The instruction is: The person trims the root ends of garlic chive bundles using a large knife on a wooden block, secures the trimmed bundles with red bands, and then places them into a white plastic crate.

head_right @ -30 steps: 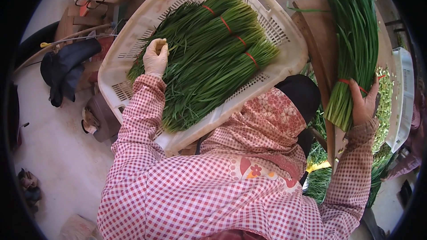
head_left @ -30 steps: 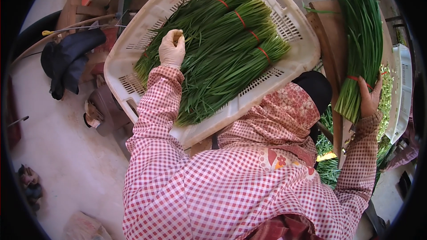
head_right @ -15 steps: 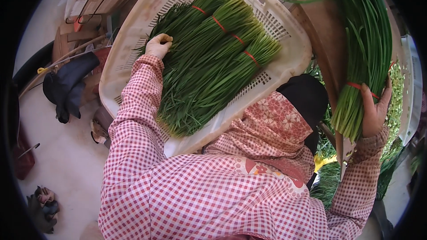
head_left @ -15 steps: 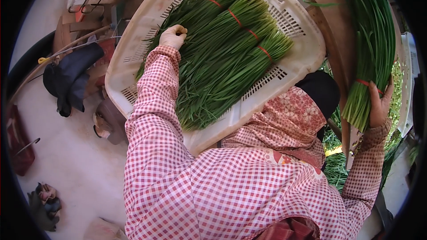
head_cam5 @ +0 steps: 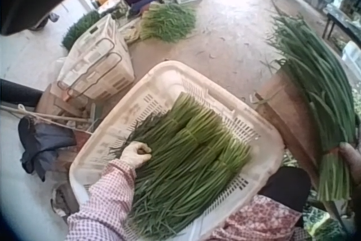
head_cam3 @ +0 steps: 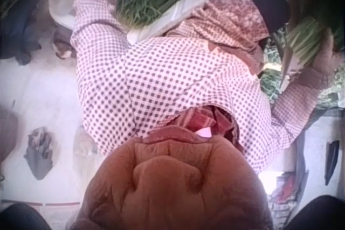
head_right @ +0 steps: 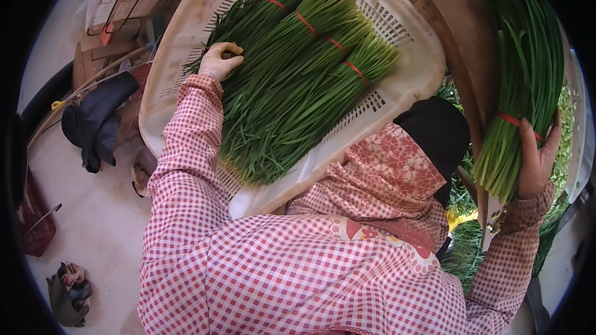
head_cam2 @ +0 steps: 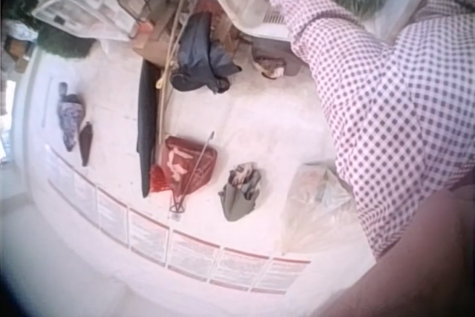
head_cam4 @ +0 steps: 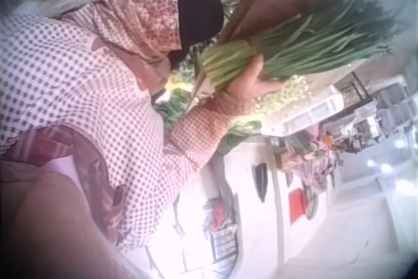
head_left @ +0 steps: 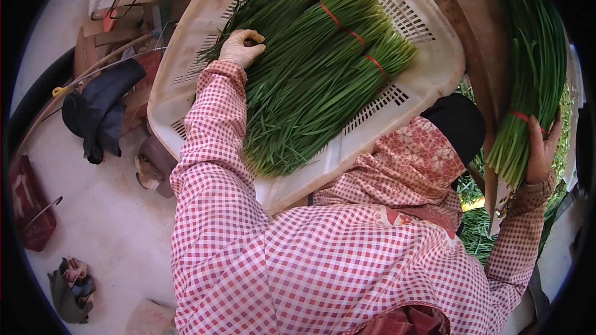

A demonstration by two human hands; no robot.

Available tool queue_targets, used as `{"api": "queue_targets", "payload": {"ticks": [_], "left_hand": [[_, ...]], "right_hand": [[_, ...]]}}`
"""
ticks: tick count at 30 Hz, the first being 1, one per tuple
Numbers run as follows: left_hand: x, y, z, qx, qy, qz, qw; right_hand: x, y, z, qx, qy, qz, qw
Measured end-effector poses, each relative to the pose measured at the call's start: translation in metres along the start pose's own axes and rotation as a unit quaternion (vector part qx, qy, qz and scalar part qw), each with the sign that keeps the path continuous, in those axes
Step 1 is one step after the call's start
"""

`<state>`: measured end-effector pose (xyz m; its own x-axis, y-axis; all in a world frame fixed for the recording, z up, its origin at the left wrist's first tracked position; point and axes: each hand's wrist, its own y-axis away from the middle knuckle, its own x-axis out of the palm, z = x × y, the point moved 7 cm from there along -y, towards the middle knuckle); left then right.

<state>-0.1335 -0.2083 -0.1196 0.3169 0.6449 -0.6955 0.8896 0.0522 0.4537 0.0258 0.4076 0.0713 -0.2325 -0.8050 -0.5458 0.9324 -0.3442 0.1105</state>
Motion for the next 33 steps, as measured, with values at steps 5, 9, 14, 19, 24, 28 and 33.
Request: {"api": "queue_targets", "payload": {"ticks": [5, 9, 14, 19, 24, 28, 33], "left_hand": [[-0.003, 0.011, 0.0, 0.089, -0.012, -0.024, 0.996], [-0.002, 0.014, 0.001, 0.092, 0.002, -0.021, 0.995], [-0.002, 0.02, -0.009, 0.117, -0.075, -0.01, 0.99], [-0.004, 0.02, -0.01, 0.119, -0.094, 0.003, 0.988], [-0.005, 0.017, -0.007, 0.138, -0.075, -0.009, 0.987], [-0.007, 0.001, 0.021, 0.055, 0.205, 0.018, 0.977], [-0.006, -0.011, 0.02, 0.035, 0.092, -0.026, 0.995]], "right_hand": [[-0.002, -0.002, -0.005, -0.002, -0.008, 0.005, 1.0], [-0.001, -0.001, -0.001, -0.01, -0.009, 0.006, 1.0], [-0.004, -0.002, -0.003, -0.017, -0.004, 0.017, 1.0], [-0.006, -0.003, -0.002, -0.029, 0.015, 0.021, 0.999], [-0.008, -0.001, -0.003, -0.028, 0.006, 0.015, 0.999], [-0.01, -0.002, -0.007, -0.033, 0.006, 0.011, 0.999], [-0.014, -0.001, -0.009, -0.034, 0.013, 0.005, 0.999]]}}
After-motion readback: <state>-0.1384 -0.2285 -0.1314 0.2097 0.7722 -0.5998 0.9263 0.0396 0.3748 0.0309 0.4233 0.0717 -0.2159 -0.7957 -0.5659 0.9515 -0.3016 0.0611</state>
